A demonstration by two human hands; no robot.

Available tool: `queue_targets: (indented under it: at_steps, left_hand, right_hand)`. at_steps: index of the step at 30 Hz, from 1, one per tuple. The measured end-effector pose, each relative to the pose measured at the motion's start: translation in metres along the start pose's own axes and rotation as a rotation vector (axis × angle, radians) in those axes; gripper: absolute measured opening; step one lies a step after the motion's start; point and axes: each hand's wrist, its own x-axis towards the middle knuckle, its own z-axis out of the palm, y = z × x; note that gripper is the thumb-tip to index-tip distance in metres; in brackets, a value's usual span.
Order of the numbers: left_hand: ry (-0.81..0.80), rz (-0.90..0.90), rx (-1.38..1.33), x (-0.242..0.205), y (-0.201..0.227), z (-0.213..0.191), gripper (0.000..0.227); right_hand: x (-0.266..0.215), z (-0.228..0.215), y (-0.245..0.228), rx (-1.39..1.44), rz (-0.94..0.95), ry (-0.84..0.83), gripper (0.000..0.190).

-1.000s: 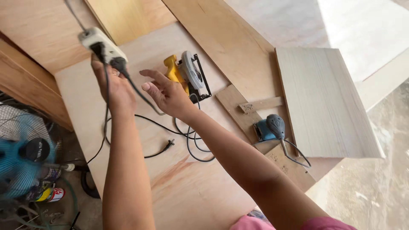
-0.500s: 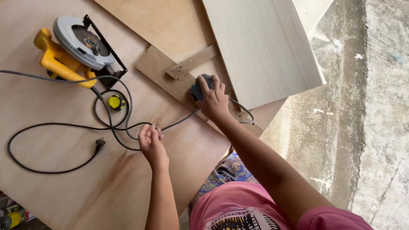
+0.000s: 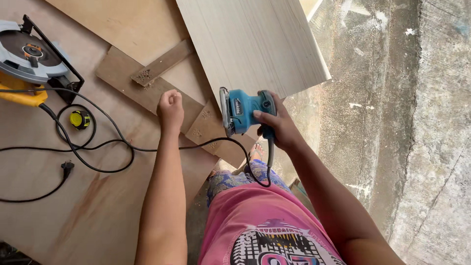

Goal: The person measures a wooden plank with a tape measure, then uses a circular saw to cut the plank. After cutting, the person uses an electric sander to smooth the surface of the cut wood piece.

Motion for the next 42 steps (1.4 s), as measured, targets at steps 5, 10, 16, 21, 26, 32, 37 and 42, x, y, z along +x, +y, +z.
queue_targets:
  at_steps: [5,10,16,21,26,32,37,42]
  left_hand:
    - [-0.583,0.233,0.565,-0.038,0.030,0.043,0.076]
    - [-0.660,0.322,0.675,-0.067,0.021,0.045,0.104]
    - [-0.663,0.380,0.655,-0.082,0.022,0.029,0.102]
    - [-0.299,0.367,0.141,-0.070,-0.034,-0.022,0.036]
    - [-0.338,0.770,0.741,-0.112,-0.130,-0.130,0.025]
    - [-0.429,0.267,0.910,-0.219,-0.183,-0.273,0.028]
    - [0.097,-0.287,1.015,-0.275,-0.261,-0.379,0.023]
    - [0.522,-0.395,0.571,-0.252,-0.193,-0.357,0.027]
  right_hand:
    - [-0.011,-0.090,0.111,0.844,0.206,0.155,0.045]
    - [-0.037,-0.069,0.111,1.243,0.230,0.253,0.040]
    - [-0.018,-0.059,0.142,1.178,0.286,0.174,0.044]
    - [0.001,0.001,0.153,0.906,0.415,0.046,0.046]
    - [0.004,0.143,0.083,-0.085,0.186,-0.129,0.056]
    - [0.002,0.260,0.091,-0.575,0.081,-0.435,0.079]
    - [-0.037,0.337,0.124,-0.988,-0.169,-0.755,0.086]
    - [-0.080,0.376,0.129,-1.295,-0.328,-0.946,0.082]
